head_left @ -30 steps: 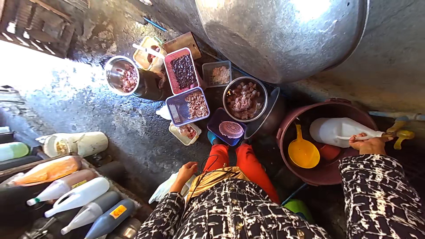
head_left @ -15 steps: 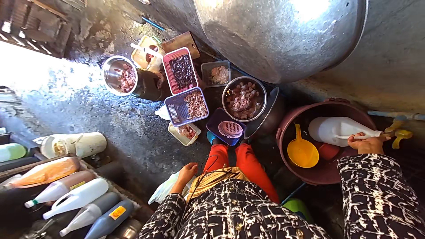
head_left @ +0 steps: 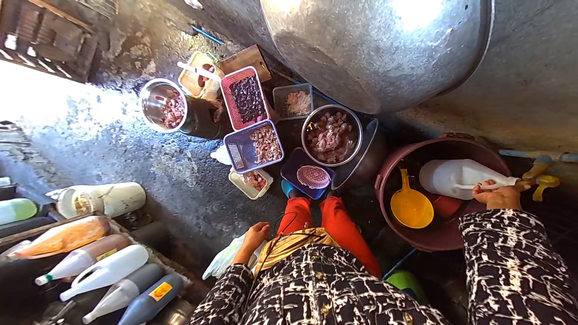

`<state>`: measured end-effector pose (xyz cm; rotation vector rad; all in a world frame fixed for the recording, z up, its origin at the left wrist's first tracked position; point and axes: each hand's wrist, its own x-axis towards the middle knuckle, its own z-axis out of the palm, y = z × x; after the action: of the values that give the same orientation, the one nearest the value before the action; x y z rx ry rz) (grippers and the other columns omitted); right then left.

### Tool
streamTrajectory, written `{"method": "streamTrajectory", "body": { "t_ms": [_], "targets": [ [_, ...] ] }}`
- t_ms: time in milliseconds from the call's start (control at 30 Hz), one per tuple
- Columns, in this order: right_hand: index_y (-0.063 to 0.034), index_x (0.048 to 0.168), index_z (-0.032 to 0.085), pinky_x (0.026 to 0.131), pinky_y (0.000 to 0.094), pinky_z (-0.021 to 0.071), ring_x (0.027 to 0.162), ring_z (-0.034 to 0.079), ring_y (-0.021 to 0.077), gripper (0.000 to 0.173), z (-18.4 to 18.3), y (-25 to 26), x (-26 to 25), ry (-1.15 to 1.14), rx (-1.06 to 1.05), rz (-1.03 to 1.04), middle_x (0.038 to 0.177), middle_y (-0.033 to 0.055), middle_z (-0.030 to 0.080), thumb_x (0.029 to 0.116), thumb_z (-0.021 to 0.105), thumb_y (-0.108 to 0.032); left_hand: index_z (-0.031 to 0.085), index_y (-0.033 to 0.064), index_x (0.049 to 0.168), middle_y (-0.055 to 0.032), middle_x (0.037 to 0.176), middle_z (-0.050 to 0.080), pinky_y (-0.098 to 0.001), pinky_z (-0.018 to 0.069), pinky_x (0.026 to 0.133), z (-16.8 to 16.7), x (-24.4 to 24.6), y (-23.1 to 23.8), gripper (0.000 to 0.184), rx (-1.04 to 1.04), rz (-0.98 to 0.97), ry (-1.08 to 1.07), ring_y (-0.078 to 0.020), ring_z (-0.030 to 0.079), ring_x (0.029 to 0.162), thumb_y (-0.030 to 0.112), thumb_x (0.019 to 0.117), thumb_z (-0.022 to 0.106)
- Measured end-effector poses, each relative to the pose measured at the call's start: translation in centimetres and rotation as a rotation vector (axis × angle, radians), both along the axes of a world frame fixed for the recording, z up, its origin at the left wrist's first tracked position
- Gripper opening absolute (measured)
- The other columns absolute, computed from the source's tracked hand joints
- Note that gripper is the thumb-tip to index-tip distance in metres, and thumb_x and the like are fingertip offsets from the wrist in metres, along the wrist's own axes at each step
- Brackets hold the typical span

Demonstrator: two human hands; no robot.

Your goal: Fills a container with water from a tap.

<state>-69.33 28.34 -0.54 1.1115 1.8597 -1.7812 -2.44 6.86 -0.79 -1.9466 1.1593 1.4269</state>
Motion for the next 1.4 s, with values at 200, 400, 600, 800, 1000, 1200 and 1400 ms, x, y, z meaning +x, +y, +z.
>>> {"method": "streamTrajectory", "body": {
  "t_ms": [200,400,600,800,1000,1200,1400],
  "targets": [
    [-0.0182,0.097,0.043,0.05,0.0223,0.0471,0.053,0.049,0.006,0.042,0.1,0.0,0.2,-0.002,0.005,0.014,0.071,-0.0027,0.046,0.1088,0.028,-0.055,0.059,-0.0021,0.135,-0.023,0.121,0.068,-0.044,0.0531,0.096,-0.1,-0.1,0.0,0.035,-0.008,0.017,0.01,-0.0281,0.069,0.105,0.02,0.1107,0.046],
    [-0.0177,0.097,0.044,0.051,0.022,0.048,0.054,0.05,0.0059,0.043,-0.3,0.3,-0.2,-0.013,0.002,-0.005,0.071,-0.0029,0.047,0.1084,0.029,-0.056,0.06,-0.0019,0.135,-0.0237,0.121,0.068,-0.045,0.0531,0.097,-0.2,0.1,0.1,0.035,-0.005,0.003,0.007,-0.0296,0.069,0.107,0.019,0.1108,0.046],
    [-0.0174,0.095,0.043,0.049,0.0218,0.0474,0.052,0.05,0.0059,0.04,0.2,0.1,0.1,-0.027,0.013,0.03,0.068,-0.0029,0.046,0.1096,0.028,-0.052,0.06,-0.0026,0.135,-0.0241,0.12,0.068,-0.0461,0.0532,0.096,-0.2,0.3,0.1,0.035,-0.014,0.002,0.014,-0.0304,0.069,0.105,0.02,0.1106,0.046],
    [-0.0171,0.101,0.043,0.053,0.0233,0.0479,0.056,0.051,0.007,0.043,-0.2,0.0,0.0,-0.022,0.01,0.016,0.074,-0.0017,0.047,0.1084,0.027,-0.056,0.06,-0.0019,0.134,-0.0232,0.12,0.069,-0.0453,0.0534,0.096,-0.2,0.4,0.0,0.035,-0.013,0.005,0.006,-0.029,0.07,0.105,0.02,0.1107,0.046],
    [-0.0174,0.102,0.044,0.055,0.0235,0.0492,0.058,0.052,0.0068,0.043,-0.7,0.6,-0.3,-0.023,0.003,0.019,0.076,-0.0014,0.047,0.1087,0.026,-0.056,0.06,-0.0018,0.134,-0.0226,0.119,0.069,-0.0453,0.0531,0.097,-0.2,0.7,-0.1,0.035,-0.007,-0.011,0.013,-0.0291,0.069,0.105,0.021,0.1104,0.047],
    [-0.0178,0.089,0.044,0.051,0.0212,0.0505,0.051,0.052,0.0046,0.043,-1.0,2.0,-0.6,-0.038,-0.114,0.178,0.062,-0.0055,0.048,0.1106,0.022,-0.047,0.062,-0.0012,0.133,-0.0223,0.12,0.07,-0.0479,0.052,0.1,0.2,0.5,-0.4,0.036,-0.006,-0.025,0.021,-0.0312,0.069,0.109,0.022,0.11,0.047],
    [-0.017,0.089,0.043,0.05,0.0195,0.0495,0.051,0.052,0.0042,0.035,-0.1,0.9,0.1,-0.037,-0.121,0.1,0.061,-0.0044,0.047,0.1108,0.025,-0.039,0.063,-0.0014,0.131,-0.0225,0.119,0.07,-0.0473,0.0519,0.1,0.1,0.6,-0.4,0.035,-0.023,-0.044,0.037,-0.0306,0.069,0.108,0.022,0.1091,0.049]
  ]
}}
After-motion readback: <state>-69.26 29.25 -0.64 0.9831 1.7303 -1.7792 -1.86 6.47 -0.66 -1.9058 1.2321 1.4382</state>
